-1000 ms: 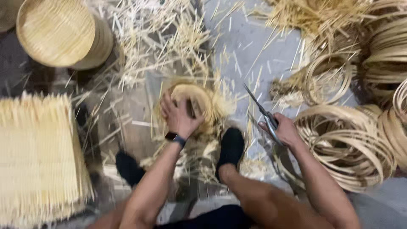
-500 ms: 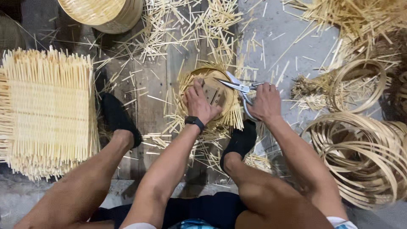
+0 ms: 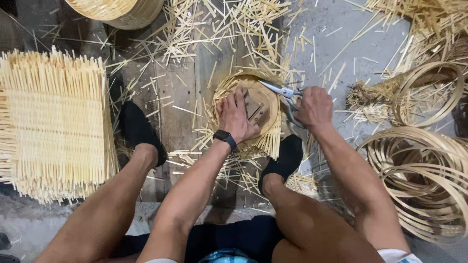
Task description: The person sits on the floor and repeatedly places a circular bamboo frame over a flat woven bamboo mat, then uses shears to trim the excess matting flush with the frame. The person stacks the finished circular mats to the side.
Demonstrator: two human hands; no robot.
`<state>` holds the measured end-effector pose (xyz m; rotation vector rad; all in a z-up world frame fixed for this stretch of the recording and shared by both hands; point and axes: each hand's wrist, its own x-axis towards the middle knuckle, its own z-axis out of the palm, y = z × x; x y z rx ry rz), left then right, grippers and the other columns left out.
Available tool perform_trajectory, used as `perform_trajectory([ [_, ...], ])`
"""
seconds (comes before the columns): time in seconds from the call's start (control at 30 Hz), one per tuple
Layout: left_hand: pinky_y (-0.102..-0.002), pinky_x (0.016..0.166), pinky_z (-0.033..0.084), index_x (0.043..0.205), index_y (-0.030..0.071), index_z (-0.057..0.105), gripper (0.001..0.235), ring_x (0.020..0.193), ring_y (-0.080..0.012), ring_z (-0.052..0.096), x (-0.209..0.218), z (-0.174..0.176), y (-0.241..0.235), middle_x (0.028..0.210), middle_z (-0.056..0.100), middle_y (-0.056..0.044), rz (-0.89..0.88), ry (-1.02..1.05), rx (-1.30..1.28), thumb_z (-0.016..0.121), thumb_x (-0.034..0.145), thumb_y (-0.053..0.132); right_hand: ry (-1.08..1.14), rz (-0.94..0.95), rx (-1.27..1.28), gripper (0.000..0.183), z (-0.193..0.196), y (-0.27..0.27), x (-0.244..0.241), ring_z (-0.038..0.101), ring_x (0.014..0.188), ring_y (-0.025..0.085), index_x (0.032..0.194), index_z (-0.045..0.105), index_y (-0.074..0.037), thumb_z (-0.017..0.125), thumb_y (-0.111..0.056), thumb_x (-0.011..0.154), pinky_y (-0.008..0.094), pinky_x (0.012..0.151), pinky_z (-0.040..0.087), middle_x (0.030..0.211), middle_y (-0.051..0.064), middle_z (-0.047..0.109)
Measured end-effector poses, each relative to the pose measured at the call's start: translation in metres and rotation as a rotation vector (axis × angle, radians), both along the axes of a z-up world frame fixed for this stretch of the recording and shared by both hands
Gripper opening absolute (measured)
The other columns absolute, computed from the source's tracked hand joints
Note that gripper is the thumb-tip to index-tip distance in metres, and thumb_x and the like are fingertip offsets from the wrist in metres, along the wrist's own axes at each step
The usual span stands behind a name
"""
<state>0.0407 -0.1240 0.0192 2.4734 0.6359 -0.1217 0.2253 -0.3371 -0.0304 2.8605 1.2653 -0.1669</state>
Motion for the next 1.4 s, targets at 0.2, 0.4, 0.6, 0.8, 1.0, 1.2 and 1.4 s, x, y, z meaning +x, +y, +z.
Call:
perform_trajectory([
  [0.2,-0.054,0.102,0.032,0.152,0.0,0.02,0.138,0.117,-0.0412,0.047,0.001,0.003,0.011,0.123,0.046,-0.023,-0.098,-0.006,-0.028,0.096,0.043,0.037,0.024,0.04,-0.03,0.033,0.003,-0.012,0.014,0.062,0.094,0.034,0.1,0.066,-0.004,0.074,-0.031,0.082,0.046,0.079,0.052,0.1,0.017,0.063],
  [0.4,-0.053,0.1,0.034,0.152,0.004,0.025,0.133,0.115,-0.0412,0.049,-0.002,0.005,0.017,0.122,0.048,-0.021,-0.187,-0.012,-0.032,0.095,0.043,0.034,-0.077,0.085,0.065,0.04,-0.017,0.001,-0.001,0.064,0.088,0.034,0.097,0.065,0.0,0.074,-0.033,0.076,0.046,0.075,0.054,0.095,0.018,0.063],
  [0.6,-0.053,0.102,0.036,0.147,0.013,0.034,0.128,0.12,-0.0391,0.05,0.002,0.011,0.034,0.125,0.05,-0.016,-0.281,-0.05,-0.05,0.096,0.037,0.027,0.064,0.092,-0.025,0.034,0.003,-0.006,0.02,0.062,0.093,0.034,0.1,0.066,-0.002,0.073,-0.03,0.084,0.047,0.077,0.051,0.098,0.018,0.063],
  [0.8,-0.054,0.111,0.032,0.154,0.014,0.027,0.137,0.132,-0.043,0.043,0.003,0.011,0.031,0.139,0.044,-0.02,-0.436,0.09,0.01,0.098,0.037,0.028,0.0,0.123,0.07,0.041,-0.002,0.016,0.004,0.064,0.087,0.036,0.091,0.066,0.0,0.076,-0.036,0.074,0.048,0.075,0.054,0.09,0.019,0.064],
  [1.0,-0.059,0.112,0.022,0.154,-0.004,0.008,0.135,0.136,-0.048,0.033,-0.008,-0.004,-0.008,0.146,0.033,-0.034,0.167,-0.007,0.044,0.093,0.062,0.044,0.087,0.098,-0.078,0.037,0.003,-0.003,0.024,0.061,0.088,0.032,0.099,0.066,-0.002,0.072,-0.035,0.086,0.046,0.074,0.051,0.096,0.018,0.062],
  [1.2,-0.058,0.116,0.026,0.16,-0.008,0.002,0.13,0.13,-0.0417,0.046,-0.016,-0.023,-0.016,0.143,0.046,-0.027,-0.003,-0.076,-0.015,0.085,0.067,0.033,-0.038,0.084,0.066,0.054,-0.002,0.007,0.005,0.061,0.086,0.033,0.094,0.064,0.002,0.075,-0.047,0.076,0.046,0.075,0.053,0.091,0.018,0.061],
  [1.4,-0.059,0.108,0.025,0.159,-0.001,0.005,0.132,0.125,-0.0374,0.05,-0.014,-0.015,0.004,0.138,0.051,-0.021,-0.166,-0.021,0.024,0.087,0.059,0.024,0.092,0.05,-0.097,0.048,0.007,-0.003,0.019,0.062,0.097,0.033,0.103,0.066,-0.003,0.073,-0.043,0.079,0.047,0.08,0.052,0.102,0.018,0.063],
])
